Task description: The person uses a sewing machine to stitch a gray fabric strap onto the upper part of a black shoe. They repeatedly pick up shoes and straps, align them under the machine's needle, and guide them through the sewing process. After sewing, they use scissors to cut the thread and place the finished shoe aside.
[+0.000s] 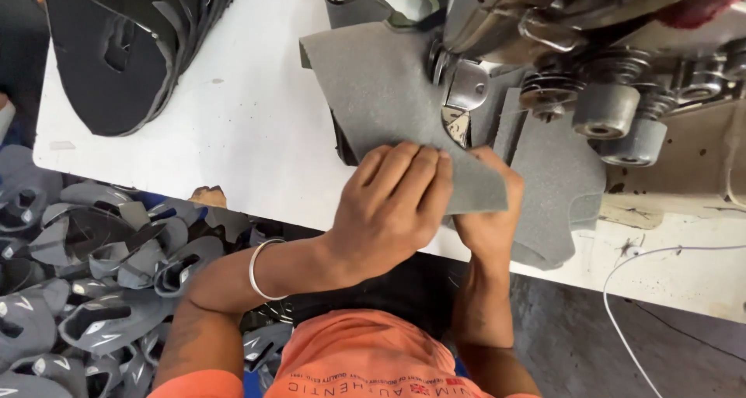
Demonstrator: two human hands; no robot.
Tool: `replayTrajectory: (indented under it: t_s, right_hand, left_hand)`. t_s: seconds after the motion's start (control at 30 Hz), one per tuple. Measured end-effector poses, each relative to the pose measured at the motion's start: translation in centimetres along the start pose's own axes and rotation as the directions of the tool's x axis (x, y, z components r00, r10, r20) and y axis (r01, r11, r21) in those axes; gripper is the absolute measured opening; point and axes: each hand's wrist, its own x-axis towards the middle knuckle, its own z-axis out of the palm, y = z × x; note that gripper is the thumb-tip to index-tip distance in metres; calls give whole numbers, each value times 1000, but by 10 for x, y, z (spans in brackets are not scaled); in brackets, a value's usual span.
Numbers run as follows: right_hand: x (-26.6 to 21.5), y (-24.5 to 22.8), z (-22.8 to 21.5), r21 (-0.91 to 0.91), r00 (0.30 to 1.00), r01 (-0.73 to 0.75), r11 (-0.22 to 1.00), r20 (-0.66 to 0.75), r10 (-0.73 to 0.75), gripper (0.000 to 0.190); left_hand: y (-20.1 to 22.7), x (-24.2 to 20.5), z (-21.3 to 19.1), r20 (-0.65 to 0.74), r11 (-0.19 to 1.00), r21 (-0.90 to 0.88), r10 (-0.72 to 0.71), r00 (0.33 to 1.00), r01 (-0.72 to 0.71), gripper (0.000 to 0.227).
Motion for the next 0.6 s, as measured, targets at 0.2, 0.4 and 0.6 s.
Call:
replayTrajectory:
  t_s: [0.2, 0.4, 0.6]
  right_hand:
    - [13, 10, 16, 81, 993, 86, 993, -89, -79, 6]
    - [18, 12, 56, 125, 975, 114, 986, -207, -87, 8]
    - [-1, 74, 109, 22, 990, 107, 994, -95, -105, 49]
  left_hand:
    - [3, 17, 5, 90, 988, 149, -48, 995, 34, 34]
    - [-18, 27, 7, 136, 986, 162, -52, 989, 29, 32]
    - [-63, -5, 39, -19, 991, -20, 135, 991, -135, 21]
